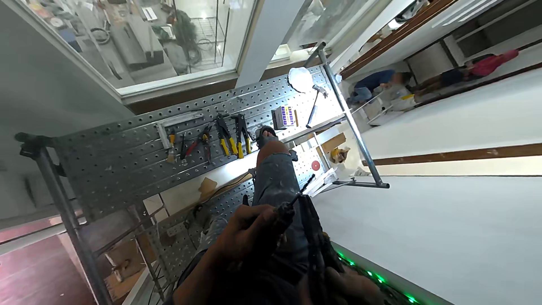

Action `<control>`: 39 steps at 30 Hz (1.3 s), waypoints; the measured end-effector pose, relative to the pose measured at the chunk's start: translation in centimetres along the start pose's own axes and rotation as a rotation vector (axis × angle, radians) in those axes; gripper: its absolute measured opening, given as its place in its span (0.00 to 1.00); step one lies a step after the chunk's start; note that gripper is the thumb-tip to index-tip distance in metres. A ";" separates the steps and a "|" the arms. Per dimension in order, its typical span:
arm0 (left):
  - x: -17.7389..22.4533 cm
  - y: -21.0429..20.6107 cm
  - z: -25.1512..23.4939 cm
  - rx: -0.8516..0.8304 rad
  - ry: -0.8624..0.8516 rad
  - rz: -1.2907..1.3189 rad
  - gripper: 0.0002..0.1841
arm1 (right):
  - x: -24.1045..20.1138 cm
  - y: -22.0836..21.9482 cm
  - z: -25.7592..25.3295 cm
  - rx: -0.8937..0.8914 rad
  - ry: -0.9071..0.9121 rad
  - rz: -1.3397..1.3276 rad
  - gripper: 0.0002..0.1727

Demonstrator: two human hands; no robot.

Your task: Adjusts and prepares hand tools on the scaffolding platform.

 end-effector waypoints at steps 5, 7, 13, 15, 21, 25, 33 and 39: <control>0.0 0.2 0.8 0.042 0.018 0.054 0.24 | -3.5 4.6 0.3 0.597 0.078 0.810 0.21; 0.1 -0.1 0.8 0.036 0.012 0.076 0.23 | -5.2 5.8 1.0 0.754 0.080 1.050 0.23; 0.3 0.0 1.2 0.085 0.011 0.064 0.20 | -6.3 4.1 2.2 0.635 0.140 1.791 0.16; 0.2 -0.2 1.2 0.073 0.011 0.070 0.19 | -6.4 3.3 2.1 0.637 0.160 1.880 0.16; 0.4 -0.6 1.2 0.080 0.018 0.029 0.18 | -8.2 1.9 1.8 0.641 0.241 2.042 0.15; 0.3 -0.8 1.1 0.052 -0.007 0.048 0.18 | -8.8 1.9 2.1 0.631 0.241 2.130 0.14; 0.2 -0.9 1.1 0.032 0.006 0.039 0.20 | -10.3 2.0 2.4 0.548 0.278 2.229 0.15; 0.3 -1.2 1.0 0.024 -0.005 0.047 0.19 | -10.8 1.7 2.2 0.541 0.284 2.229 0.14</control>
Point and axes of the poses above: each hand's wrist, its own z-axis away from the middle knuckle, its own y-axis out of the back of the hand, x = y × z, the point moved 4 cm from there along -z, towards the middle knuckle, and after that the axes turned 7 degrees about z, right-handed, at the moved point
